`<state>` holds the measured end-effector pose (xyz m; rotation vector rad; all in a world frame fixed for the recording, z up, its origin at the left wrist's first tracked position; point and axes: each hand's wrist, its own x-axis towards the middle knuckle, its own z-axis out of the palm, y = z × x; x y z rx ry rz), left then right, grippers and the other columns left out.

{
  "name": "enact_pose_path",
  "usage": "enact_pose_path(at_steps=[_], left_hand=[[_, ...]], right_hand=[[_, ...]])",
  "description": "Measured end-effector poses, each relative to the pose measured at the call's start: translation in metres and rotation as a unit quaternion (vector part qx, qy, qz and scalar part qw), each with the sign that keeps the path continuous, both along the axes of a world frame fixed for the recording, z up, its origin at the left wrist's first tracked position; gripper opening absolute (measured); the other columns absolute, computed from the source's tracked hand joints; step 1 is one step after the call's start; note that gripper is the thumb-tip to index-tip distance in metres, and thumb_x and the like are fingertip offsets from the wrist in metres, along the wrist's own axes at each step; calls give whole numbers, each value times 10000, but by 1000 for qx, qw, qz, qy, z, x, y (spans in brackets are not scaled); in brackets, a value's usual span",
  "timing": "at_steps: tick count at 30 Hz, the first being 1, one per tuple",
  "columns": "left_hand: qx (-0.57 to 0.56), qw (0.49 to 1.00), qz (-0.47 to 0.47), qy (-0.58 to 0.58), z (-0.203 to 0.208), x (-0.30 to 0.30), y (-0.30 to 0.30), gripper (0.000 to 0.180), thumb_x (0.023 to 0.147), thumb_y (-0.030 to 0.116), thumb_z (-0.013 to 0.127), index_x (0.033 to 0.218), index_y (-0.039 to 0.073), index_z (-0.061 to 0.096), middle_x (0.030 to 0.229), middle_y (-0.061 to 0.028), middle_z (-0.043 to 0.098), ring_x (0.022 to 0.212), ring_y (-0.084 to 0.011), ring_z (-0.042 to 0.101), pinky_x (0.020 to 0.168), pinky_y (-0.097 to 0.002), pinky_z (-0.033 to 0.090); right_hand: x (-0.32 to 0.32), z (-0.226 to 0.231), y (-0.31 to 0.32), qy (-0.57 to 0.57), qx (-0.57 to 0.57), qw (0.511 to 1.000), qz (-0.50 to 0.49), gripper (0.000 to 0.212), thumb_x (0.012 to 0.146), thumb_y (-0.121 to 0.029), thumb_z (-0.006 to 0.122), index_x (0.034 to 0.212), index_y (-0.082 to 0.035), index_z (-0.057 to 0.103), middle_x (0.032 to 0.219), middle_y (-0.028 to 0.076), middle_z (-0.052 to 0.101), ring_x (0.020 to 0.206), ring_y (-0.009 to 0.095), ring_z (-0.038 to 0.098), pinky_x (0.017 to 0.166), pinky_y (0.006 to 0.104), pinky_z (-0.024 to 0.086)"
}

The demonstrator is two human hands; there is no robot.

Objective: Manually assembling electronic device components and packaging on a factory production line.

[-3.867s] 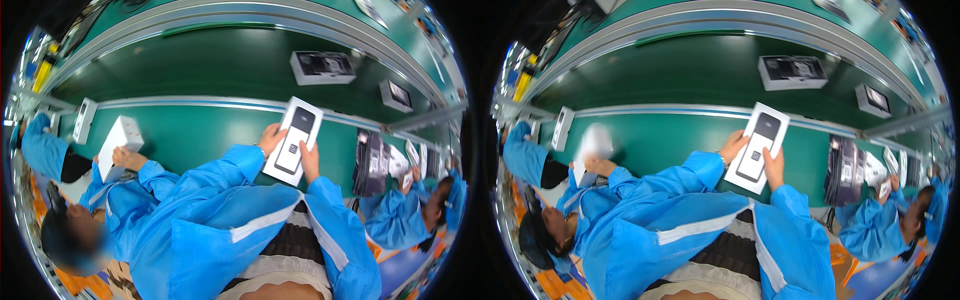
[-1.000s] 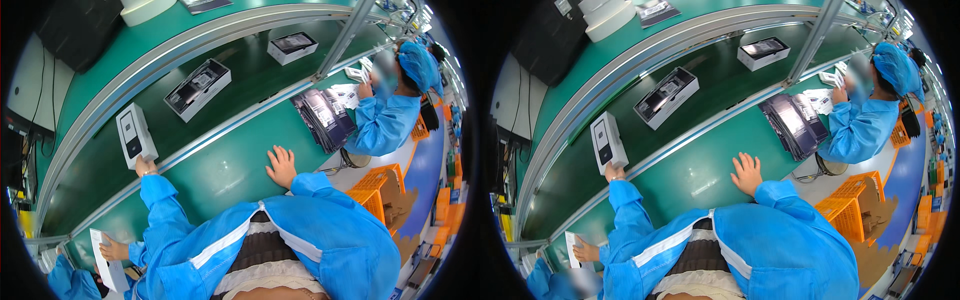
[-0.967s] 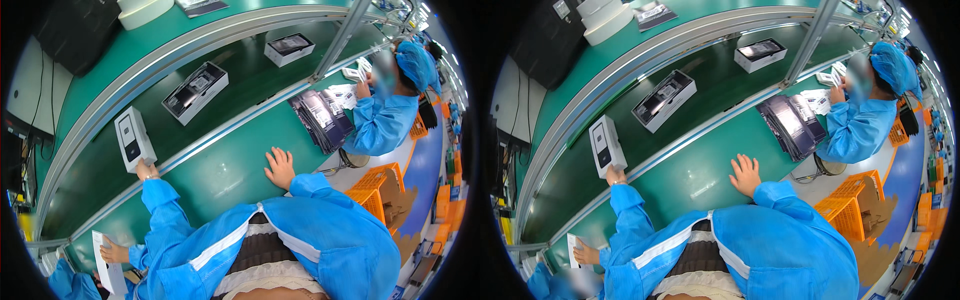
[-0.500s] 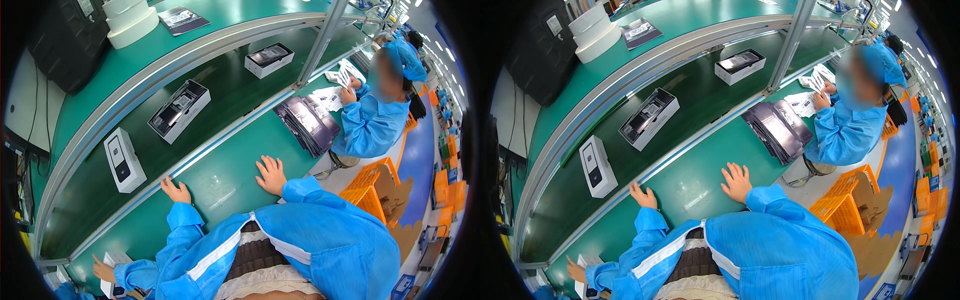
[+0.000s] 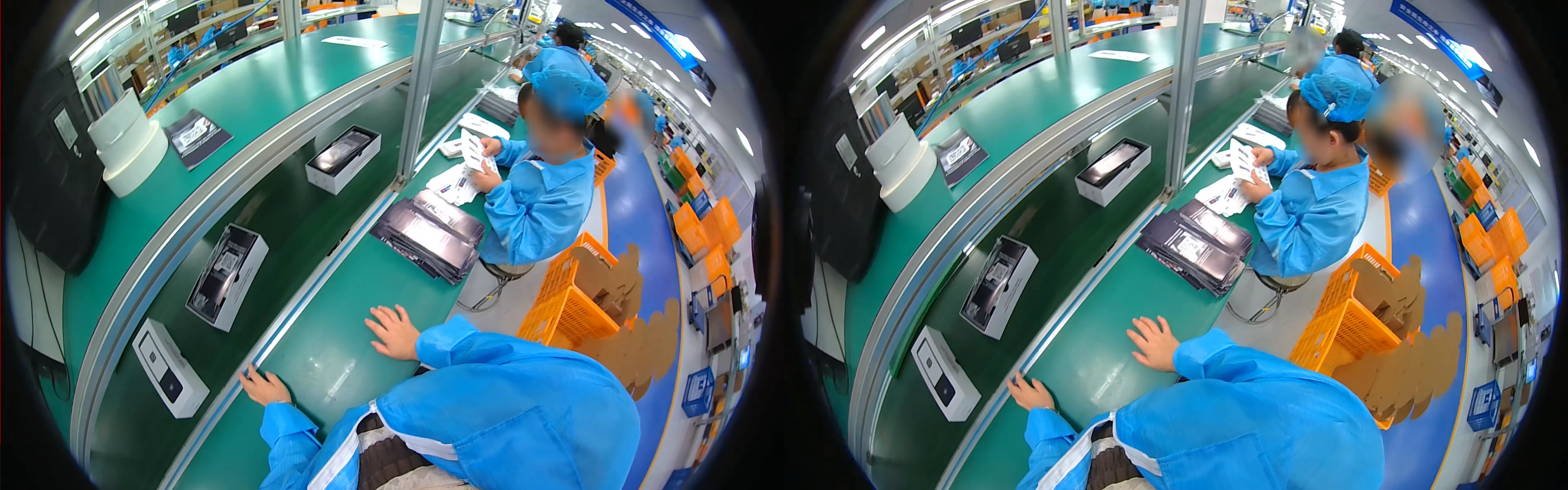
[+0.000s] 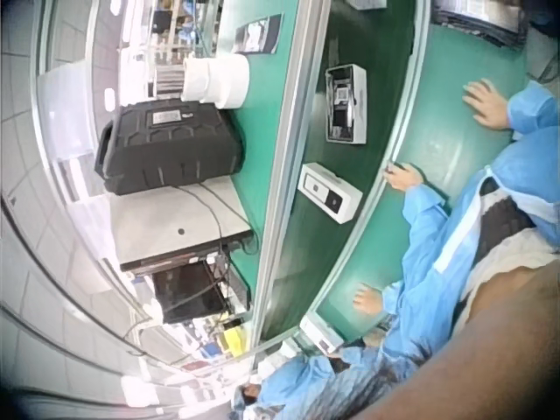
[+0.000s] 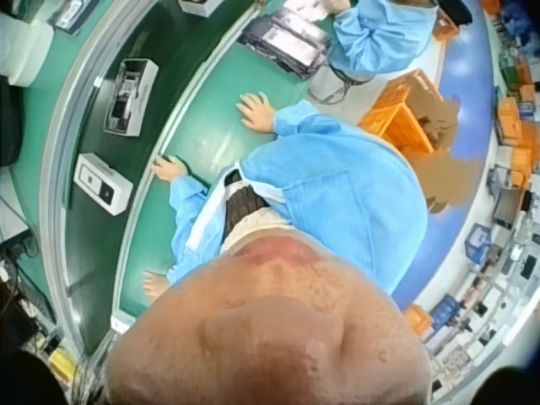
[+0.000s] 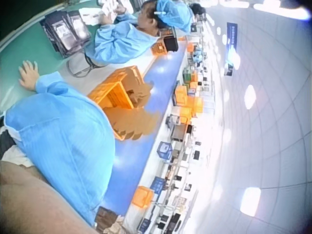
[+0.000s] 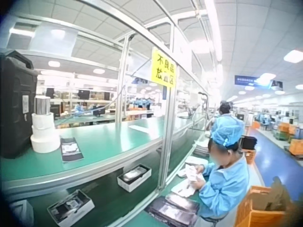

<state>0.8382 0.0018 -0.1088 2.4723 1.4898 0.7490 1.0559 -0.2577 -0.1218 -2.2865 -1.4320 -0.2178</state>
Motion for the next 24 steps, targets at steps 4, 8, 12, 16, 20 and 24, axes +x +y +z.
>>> enact_pose_path(at_steps=[4,8,12,16,20,24], left_hand=[[-6,1000,7,8,2,2,-1,469,814,108,522,1265,38,419,1363,-255,263,1237,-396,299,1011,-460,256],[1,1000,5,4,-1,6,-1,472,812,113,527,1267,46,418,1364,-248,261,1228,-391,307,1010,-461,256],[7,1000,4,4,0,9,-2,476,810,115,529,1267,46,417,1364,-248,260,1225,-392,310,1007,-463,258],[-2,1000,1,4,0,10,-1,473,809,114,528,1264,45,421,1365,-247,258,1218,-390,316,1002,-465,261],[-6,1000,2,5,-1,12,1,459,807,110,525,1251,42,433,1365,-242,260,1220,-384,314,1000,-461,262],[-2,1000,0,5,1,14,0,453,805,109,527,1245,41,439,1365,-240,261,1225,-381,310,999,-460,263]], right_hand=[[2,4,0,12,-5,1000,7,529,804,-350,560,1253,-100,433,1332,169,361,1236,320,341,974,564,254],[5,6,1,16,-8,1000,8,523,805,-348,557,1250,-99,437,1329,170,364,1233,317,345,975,562,255],[7,8,-1,20,-4,1000,6,521,805,-331,568,1255,-104,434,1320,166,368,1222,326,352,988,560,237],[10,9,-1,18,-8,1000,8,516,808,-329,566,1253,-104,435,1320,165,369,1222,324,353,988,557,241],[11,8,0,17,-12,1000,8,515,813,-335,556,1254,-98,433,1326,170,361,1231,322,344,983,564,243],[12,7,1,26,-14,1000,11,521,818,-343,547,1259,-94,428,1333,177,352,1241,323,331,984,571,236]])
